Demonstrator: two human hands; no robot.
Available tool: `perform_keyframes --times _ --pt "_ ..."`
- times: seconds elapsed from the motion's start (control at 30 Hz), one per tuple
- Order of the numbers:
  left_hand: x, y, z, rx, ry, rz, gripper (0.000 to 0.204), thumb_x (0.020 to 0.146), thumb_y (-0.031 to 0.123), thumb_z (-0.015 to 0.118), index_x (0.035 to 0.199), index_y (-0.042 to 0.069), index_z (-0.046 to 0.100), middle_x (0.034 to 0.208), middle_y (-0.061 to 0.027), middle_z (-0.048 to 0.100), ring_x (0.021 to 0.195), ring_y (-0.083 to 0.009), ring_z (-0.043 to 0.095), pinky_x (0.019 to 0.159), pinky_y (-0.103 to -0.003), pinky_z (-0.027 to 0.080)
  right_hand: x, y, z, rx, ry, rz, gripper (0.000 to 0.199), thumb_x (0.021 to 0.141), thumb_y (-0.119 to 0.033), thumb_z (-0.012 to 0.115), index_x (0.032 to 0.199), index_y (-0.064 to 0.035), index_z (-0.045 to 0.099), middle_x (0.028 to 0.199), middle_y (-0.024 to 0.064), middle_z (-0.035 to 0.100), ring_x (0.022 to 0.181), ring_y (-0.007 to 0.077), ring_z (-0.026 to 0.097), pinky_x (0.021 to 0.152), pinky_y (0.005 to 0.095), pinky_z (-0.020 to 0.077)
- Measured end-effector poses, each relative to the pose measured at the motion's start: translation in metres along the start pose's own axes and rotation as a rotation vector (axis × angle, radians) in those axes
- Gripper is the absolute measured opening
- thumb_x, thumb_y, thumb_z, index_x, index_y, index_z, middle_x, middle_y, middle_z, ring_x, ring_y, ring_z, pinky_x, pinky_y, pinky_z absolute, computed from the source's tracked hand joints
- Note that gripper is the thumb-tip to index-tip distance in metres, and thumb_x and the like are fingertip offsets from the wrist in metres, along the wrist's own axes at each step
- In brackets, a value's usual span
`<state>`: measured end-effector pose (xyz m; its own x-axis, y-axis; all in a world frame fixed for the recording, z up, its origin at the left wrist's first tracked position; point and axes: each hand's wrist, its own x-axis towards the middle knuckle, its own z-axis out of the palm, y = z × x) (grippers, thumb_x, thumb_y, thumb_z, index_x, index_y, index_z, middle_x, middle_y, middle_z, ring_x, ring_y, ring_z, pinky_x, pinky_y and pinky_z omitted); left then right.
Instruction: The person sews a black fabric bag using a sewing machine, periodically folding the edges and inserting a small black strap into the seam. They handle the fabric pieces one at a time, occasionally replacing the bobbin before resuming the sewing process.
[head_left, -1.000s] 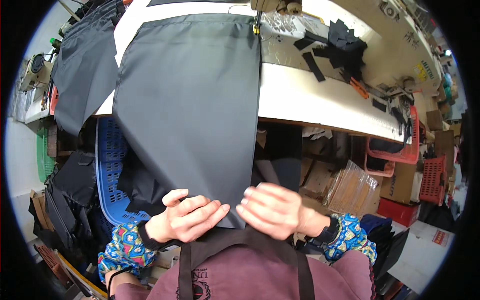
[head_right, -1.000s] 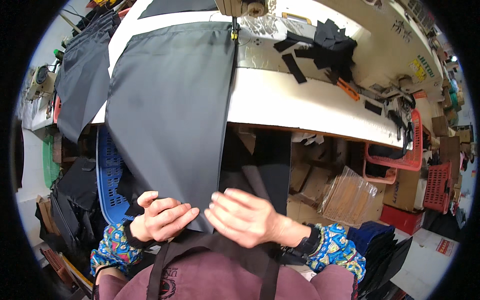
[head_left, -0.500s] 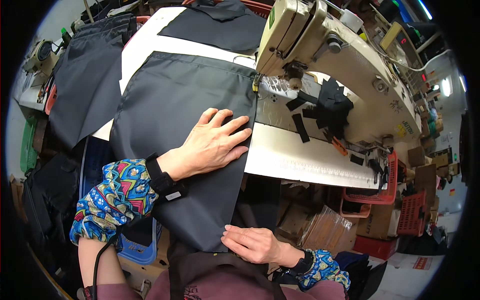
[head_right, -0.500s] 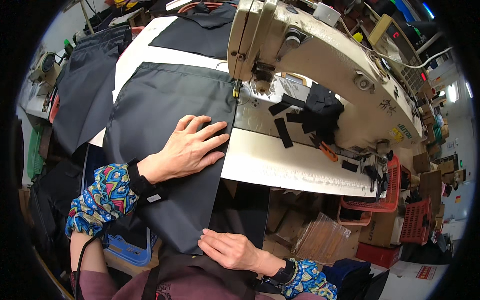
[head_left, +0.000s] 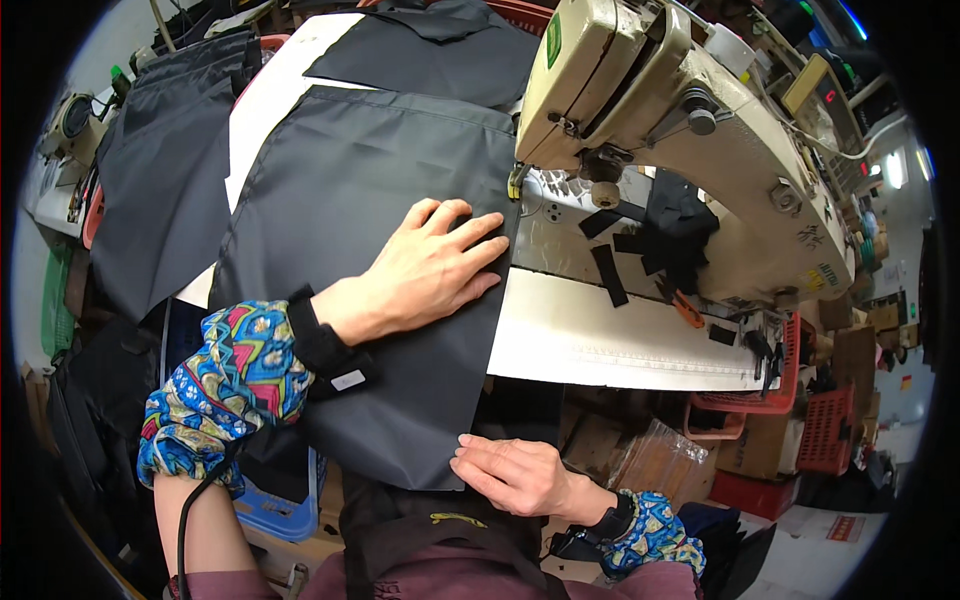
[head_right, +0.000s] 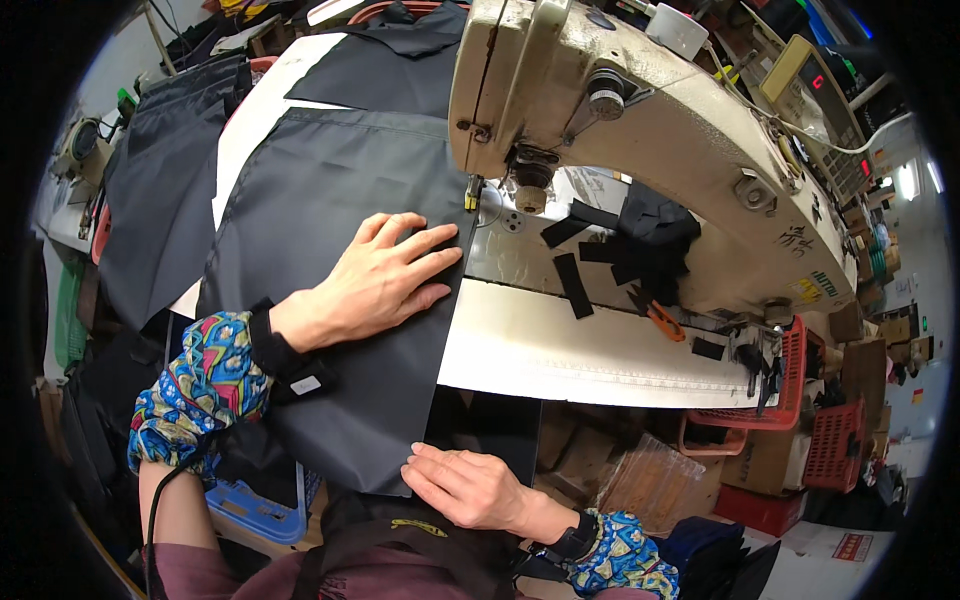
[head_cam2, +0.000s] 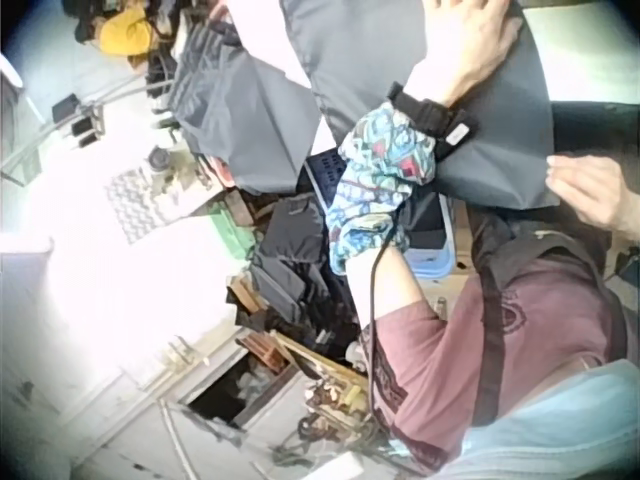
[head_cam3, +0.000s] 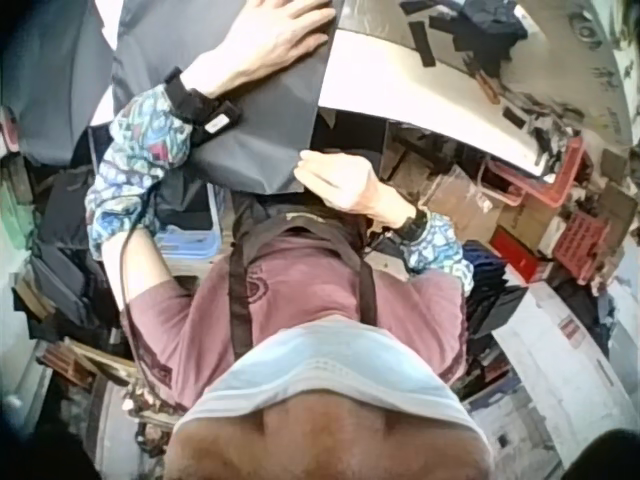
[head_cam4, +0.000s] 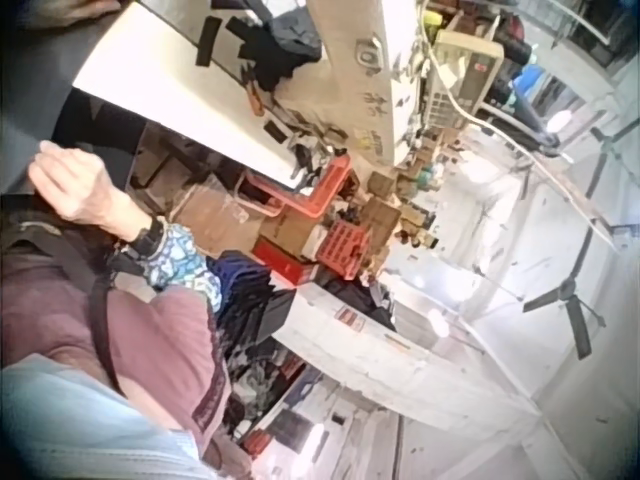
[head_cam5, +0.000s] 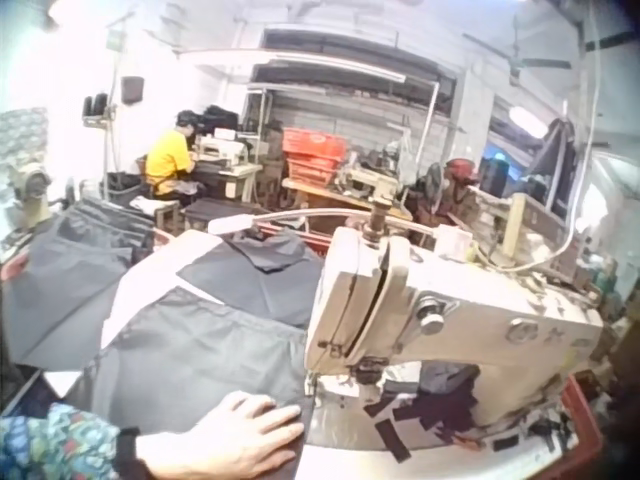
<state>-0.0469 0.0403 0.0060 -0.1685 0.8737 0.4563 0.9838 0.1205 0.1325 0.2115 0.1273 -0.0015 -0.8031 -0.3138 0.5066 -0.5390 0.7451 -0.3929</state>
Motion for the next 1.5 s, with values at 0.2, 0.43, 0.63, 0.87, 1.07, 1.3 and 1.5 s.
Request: perform_keyframes --times 0.2,0.43,0.63,0.87,1.07,1.3,1.5 --pt "-0.007 0.008 -0.008 -0.092 -0.062 0.021 0.035 0.089 0.024 0.071 0.119 0.008 0.064 0.132 -0.005 0.061 0.119 -0.0252 0.054 0.098 -0.039 0.042 0.014 0.019 -0.005 -0.046 0.033 -0.018 0.021 0.079 -0.005 0.067 0.099 -0.0013 0.072 0.095 0.0103 0.071 0.093 0.0225 0.074 0.066 0.0256 0.0548" --pt "0.011 -0.016 -0.004 -0.073 -0.12 0.041 0.04 0.09 0.026 0.07 0.124 0.007 0.061 0.137 -0.0065 0.057 0.126 -0.0276 0.05 0.1 -0.04 0.042 0.027 0.046 -0.013 -0.076 0.077 -0.004 0.022 0.077 -0.006 0.068 0.098 -0.0026 0.072 0.094 0.0095 0.072 0.088 0.0201 0.074 0.057 0.0257 0.0504" --pt "-0.001 -0.01 -0.026 -0.471 -0.186 0.098 0.035 0.087 0.023 0.075 0.11 -0.002 0.067 0.123 -0.0164 0.065 0.113 -0.034 0.062 0.095 -0.044 0.05 0.038 0.07 -0.02 -0.092 0.096 0.076 0.017 0.076 -0.007 0.071 0.094 -0.0058 0.07 0.092 0.01 0.073 0.08 0.0211 0.074 0.066 0.0299 0.0583" --pt "-0.039 0.035 -0.044 -0.29 -0.254 0.132 0.045 0.073 0.005 0.07 0.117 -0.007 0.066 0.121 -0.0199 0.068 0.124 -0.0349 0.06 0.106 -0.045 0.049 0.049 0.096 -0.022 -0.151 0.13 0.07 0.021 0.076 -0.007 0.07 0.097 -0.0068 0.071 0.094 0.0093 0.073 0.089 0.0206 0.074 0.07 0.0309 0.0589" --pt "-0.028 0.015 -0.018 -0.182 -0.066 0.133 0.032 0.076 0.007 0.064 0.105 -0.005 0.07 0.117 -0.0176 0.07 0.116 -0.0312 0.065 0.098 -0.04 0.054 0.049 0.1 -0.044 -0.205 0.061 0.168 0.023 0.078 -0.002 0.068 0.1 -0.0046 0.072 0.101 0.0085 0.073 0.103 0.026 0.071 0.081 0.0338 0.0587" --pt "-0.002 -0.008 -0.016 -0.184 -0.081 0.131 0.029 0.076 -0.005 0.067 0.105 -0.006 0.071 0.117 -0.0178 0.07 0.117 -0.0315 0.065 0.098 -0.038 0.055 -0.001 0.121 -0.091 -0.492 0.158 0.48 0.028 0.082 -0.005 0.071 0.109 0.0 0.071 0.115 0.0134 0.068 0.113 0.0324 0.061 0.093 0.0425 0.0513" --pt "0.01 -0.025 -0.012 -0.16 -0.109 0.102 0.034 0.077 -0.003 0.067 0.11 -0.002 0.071 0.124 -0.0152 0.068 0.125 -0.0303 0.06 0.103 -0.039 0.052 0.004 0.083 -0.077 -0.338 -0.033 0.429 0.038 0.081 -0.019 0.077 0.114 -0.0021 0.07 0.116 0.0117 0.062 0.108 0.0335 0.057 0.095 0.0441 0.045"
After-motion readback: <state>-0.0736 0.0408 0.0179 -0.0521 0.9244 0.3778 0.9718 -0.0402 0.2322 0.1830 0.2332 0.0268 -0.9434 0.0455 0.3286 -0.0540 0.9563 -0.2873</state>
